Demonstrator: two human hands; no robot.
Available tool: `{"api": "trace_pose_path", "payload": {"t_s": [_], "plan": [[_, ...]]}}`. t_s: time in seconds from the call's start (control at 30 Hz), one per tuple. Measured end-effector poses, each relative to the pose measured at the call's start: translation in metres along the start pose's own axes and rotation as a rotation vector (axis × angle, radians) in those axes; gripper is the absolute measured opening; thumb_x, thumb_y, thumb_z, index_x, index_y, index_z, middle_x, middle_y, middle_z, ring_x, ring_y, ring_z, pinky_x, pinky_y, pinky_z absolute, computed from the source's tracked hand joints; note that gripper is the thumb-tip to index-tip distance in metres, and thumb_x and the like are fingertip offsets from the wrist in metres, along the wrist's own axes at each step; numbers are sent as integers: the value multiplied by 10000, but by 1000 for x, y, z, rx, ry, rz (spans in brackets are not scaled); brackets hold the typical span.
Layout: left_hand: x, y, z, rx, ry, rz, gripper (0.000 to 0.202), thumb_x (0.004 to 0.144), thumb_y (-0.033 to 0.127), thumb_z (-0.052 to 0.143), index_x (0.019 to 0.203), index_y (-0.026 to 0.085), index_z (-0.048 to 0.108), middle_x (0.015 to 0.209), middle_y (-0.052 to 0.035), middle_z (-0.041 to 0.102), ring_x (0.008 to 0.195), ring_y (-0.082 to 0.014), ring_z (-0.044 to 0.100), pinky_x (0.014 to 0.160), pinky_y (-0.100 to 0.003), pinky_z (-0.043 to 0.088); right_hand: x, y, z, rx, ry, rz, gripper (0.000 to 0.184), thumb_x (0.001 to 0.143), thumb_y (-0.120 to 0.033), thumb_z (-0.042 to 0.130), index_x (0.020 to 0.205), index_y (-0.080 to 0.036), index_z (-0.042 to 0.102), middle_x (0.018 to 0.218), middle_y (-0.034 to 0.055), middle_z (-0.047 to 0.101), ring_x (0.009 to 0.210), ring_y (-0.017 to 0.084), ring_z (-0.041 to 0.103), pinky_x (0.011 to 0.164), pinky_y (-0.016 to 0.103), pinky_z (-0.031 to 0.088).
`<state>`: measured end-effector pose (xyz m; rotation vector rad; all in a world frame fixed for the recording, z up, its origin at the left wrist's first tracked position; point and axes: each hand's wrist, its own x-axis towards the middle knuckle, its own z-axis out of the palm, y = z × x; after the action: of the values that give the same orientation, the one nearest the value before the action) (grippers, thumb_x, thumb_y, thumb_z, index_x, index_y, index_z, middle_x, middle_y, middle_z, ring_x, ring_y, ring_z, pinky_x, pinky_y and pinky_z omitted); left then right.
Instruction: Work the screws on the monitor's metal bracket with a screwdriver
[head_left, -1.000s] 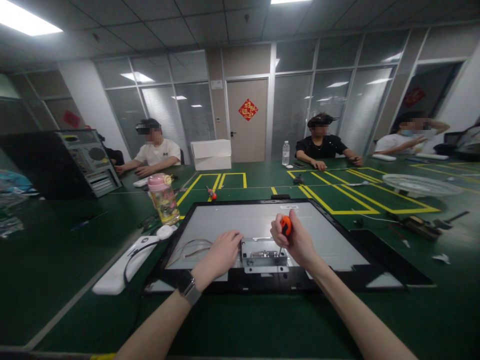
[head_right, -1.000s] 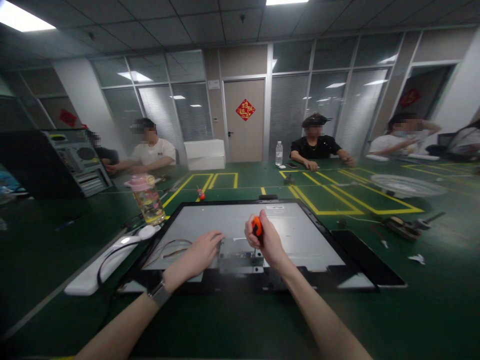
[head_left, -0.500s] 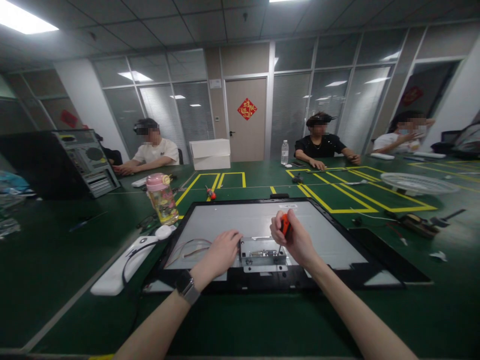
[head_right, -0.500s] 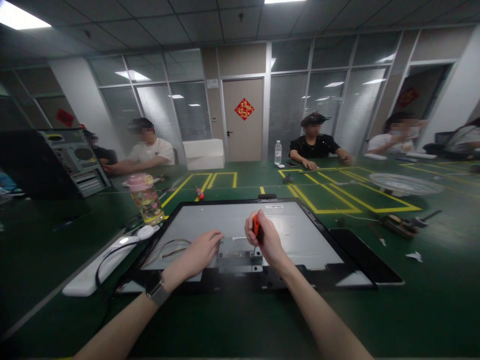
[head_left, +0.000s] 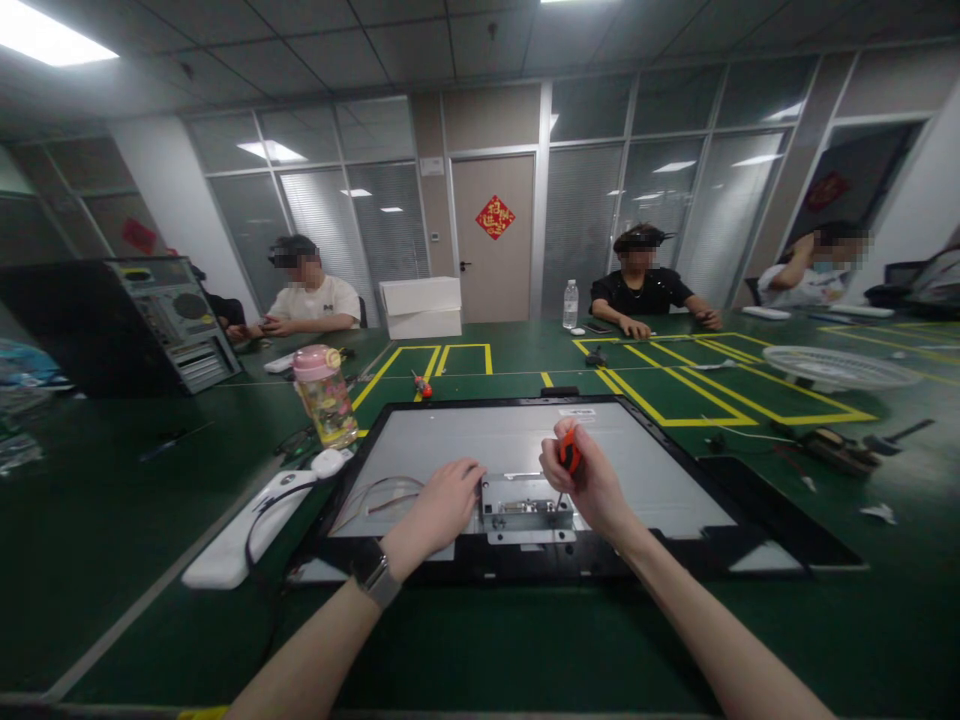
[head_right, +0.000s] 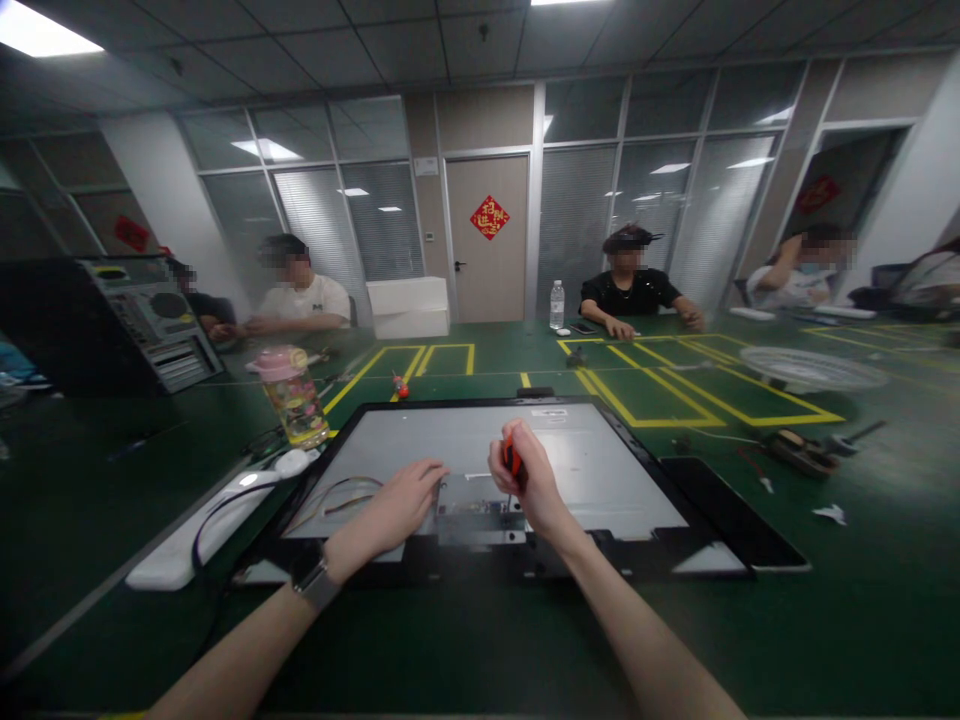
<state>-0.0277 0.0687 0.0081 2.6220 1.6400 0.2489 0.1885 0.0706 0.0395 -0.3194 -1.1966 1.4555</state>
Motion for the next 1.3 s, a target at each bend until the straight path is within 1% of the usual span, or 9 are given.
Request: {"api": "trace_pose_path", "payload": {"t_s": [0.2, 0.3, 0.4, 0.47, 0.63, 0.77, 0.97, 1.1, 1.3], "plan": [[0, -2, 3, 0, 15, 7, 440, 962, 126, 374, 1376, 137, 524, 1427, -145, 537, 1311, -248, 512, 1137, -401, 375, 2, 0, 0, 25, 1, 17, 443, 841, -610, 638, 704, -219, 484, 489, -81, 411, 384, 61, 255, 404, 207, 153], [1, -4, 5, 0, 19, 9, 442, 958, 124, 377, 1374, 140, 525, 1426, -146, 538, 1307, -251, 514, 1136, -409, 377, 3, -1, -1, 8, 20, 50, 472, 838, -636, 625, 684, -201, 527, 487, -69, 416, 385, 60, 280, 407, 214, 163], [2, -5, 7, 1, 21, 9, 445, 956, 127, 379, 1378, 139, 521, 1427, -141, 537, 1309, -255, 510, 1138, -406, 374, 3, -1, 0, -3, 22, 70, 496, 839, -642, 619, 651, -191, 530, 473, -65, 401, 395, 61, 274, 416, 214, 165], [2, -5, 6, 0, 20, 9, 452, 952, 120, 374, 1380, 144, 518, 1431, -135, 534, 1312, -250, 506, 1143, -400, 369, 3, -2, 0, 13, 23, 69, 492, 832, -650, 621, 666, -196, 532, 461, -72, 382, 397, 62, 240, 416, 213, 149], [0, -1, 2, -5, 13, 8, 446, 952, 120, 374, 1372, 144, 522, 1430, -138, 536, 1313, -245, 507, 1144, -396, 367, 2, -2, 2, 62, 44, 20, 442, 807, -658, 655, 789, -241, 510, 467, -96, 380, 390, 69, 181, 403, 208, 122], [0, -1, 1, -6, 13, 8, 448, 947, 117, 380, 1370, 147, 523, 1430, -139, 536, 1314, -249, 506, 1143, -405, 369, 2, -1, 3, 41, 58, 7, 464, 809, -650, 663, 725, -240, 464, 466, -90, 387, 382, 68, 205, 398, 204, 136], [2, -4, 6, -3, 18, 12, 453, 947, 113, 374, 1375, 147, 518, 1435, -142, 533, 1321, -249, 501, 1144, -409, 368, 2, 0, 0, 17, 60, 64, 518, 821, -696, 611, 668, -206, 542, 447, -74, 389, 369, 62, 246, 387, 205, 164], [2, -5, 7, 0, 17, 13, 457, 945, 107, 371, 1377, 140, 516, 1432, -144, 533, 1320, -249, 500, 1145, -406, 366, 2, 0, 0, 8, 40, 83, 568, 825, -717, 586, 611, -192, 536, 441, -67, 369, 378, 59, 241, 400, 208, 165], [0, -3, 3, 0, 12, 15, 460, 942, 110, 380, 1380, 149, 513, 1437, -134, 530, 1321, -248, 499, 1144, -401, 365, 1, -1, 4, 87, 43, 49, 490, 813, -717, 596, 750, -234, 535, 447, -87, 358, 373, 74, 185, 389, 211, 148]]}}
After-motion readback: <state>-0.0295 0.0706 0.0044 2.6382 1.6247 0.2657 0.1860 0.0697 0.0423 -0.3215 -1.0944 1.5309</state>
